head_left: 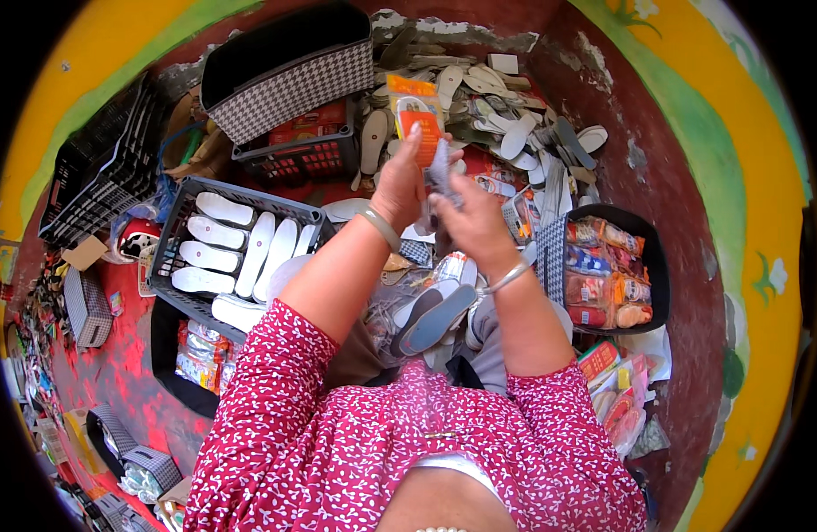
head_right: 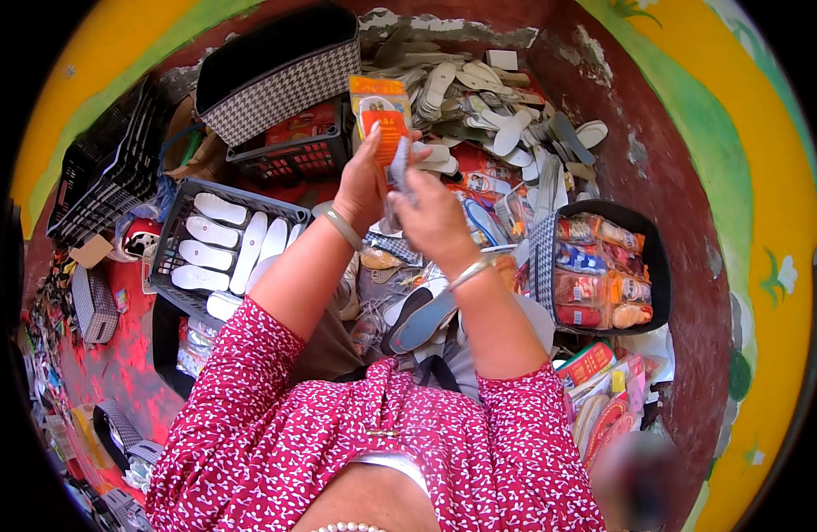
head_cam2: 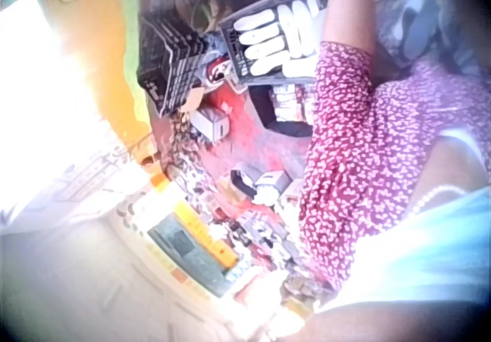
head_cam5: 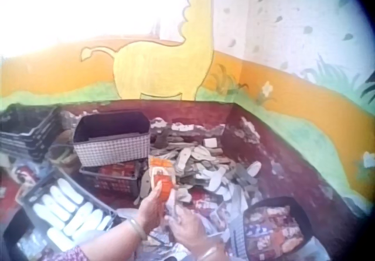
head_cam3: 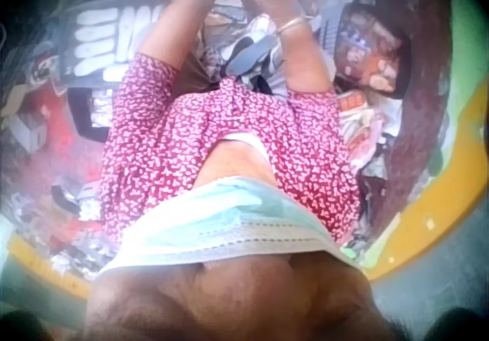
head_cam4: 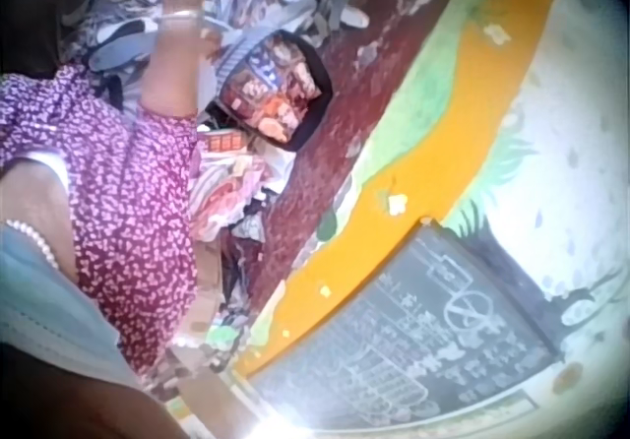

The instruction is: The person picks up shoe insoles and places them into plastic packages by hand, occasionally wiping the insoles with a cloth. They move the packed items into crates and boxes on the floor.

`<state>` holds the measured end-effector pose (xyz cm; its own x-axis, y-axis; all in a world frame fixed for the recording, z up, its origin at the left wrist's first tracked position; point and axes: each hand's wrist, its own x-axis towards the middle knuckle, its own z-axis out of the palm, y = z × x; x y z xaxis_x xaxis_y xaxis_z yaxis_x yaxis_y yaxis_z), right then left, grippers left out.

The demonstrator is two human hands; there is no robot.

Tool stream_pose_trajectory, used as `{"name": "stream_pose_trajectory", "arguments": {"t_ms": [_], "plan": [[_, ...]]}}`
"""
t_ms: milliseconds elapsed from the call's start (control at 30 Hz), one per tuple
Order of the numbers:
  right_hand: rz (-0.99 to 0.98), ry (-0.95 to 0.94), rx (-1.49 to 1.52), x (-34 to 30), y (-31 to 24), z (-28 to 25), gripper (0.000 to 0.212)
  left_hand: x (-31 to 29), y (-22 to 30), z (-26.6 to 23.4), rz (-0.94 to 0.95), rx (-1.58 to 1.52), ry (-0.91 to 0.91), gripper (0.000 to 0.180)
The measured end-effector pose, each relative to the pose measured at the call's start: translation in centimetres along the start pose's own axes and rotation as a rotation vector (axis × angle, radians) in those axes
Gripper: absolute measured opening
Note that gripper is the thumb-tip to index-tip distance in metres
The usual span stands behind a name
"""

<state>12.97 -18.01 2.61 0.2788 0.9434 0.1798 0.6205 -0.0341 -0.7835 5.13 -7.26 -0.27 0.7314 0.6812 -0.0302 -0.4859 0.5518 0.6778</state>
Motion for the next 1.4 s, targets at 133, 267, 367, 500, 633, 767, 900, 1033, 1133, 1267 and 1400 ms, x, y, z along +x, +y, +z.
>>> {"name": "stream_pose_trajectory", "arguments": {"t_ms": [133,267,367,500,633,767,900,1033,1133,1267,1400], "plan": [[0.203,0.317,0.982,0.5,0.8,-3.7,0.035,0.3,2.0,-0.8,-0.064,-0.23,-0.182,0.073],[0.055,0.399,1.327,0.7,0.3,-6.1,0.044,0.1,2.6,-0.8,-0.076,-0.269,-0.211,0.083],[-0.106,0.168,1.31,-0.1,-2.3,-5.2,0.049,0.3,2.4,-1.2,-0.077,-0.343,-0.306,0.081],[-0.328,-0.017,-0.14,-0.8,-1.0,-1.5,0.048,0.4,1.9,0.5,-0.022,-0.382,-0.16,0.074],[-0.441,0.058,-0.544,-0.4,-0.3,0.8,0.047,-0.8,1.7,0.6,-0.054,-0.343,-0.208,0.074],[-0.45,0.188,-0.528,0.4,0.5,0.3,0.047,-1.7,1.4,1.3,-0.138,-0.348,-0.206,0.068],[-0.446,0.35,-0.517,1.0,1.0,-0.9,0.046,-2.5,0.9,2.0,-0.256,-0.157,-0.248,0.064],[-0.465,0.526,-0.48,1.4,1.7,-1.9,0.043,-3.4,0.5,2.5,-0.387,0.057,-0.31,0.061],[-0.468,0.616,-0.375,1.7,1.4,-3.1,0.039,-3.0,0.0,0.7,-0.431,0.168,-0.419,0.052],[-0.357,0.546,0.001,1.8,1.5,-4.0,0.042,-3.7,0.2,2.0,-0.31,0.142,-0.403,0.054],[-0.122,0.415,0.571,2.1,2.0,-3.8,0.05,-3.8,0.9,2.4,-0.312,0.132,-0.326,0.066]]}}
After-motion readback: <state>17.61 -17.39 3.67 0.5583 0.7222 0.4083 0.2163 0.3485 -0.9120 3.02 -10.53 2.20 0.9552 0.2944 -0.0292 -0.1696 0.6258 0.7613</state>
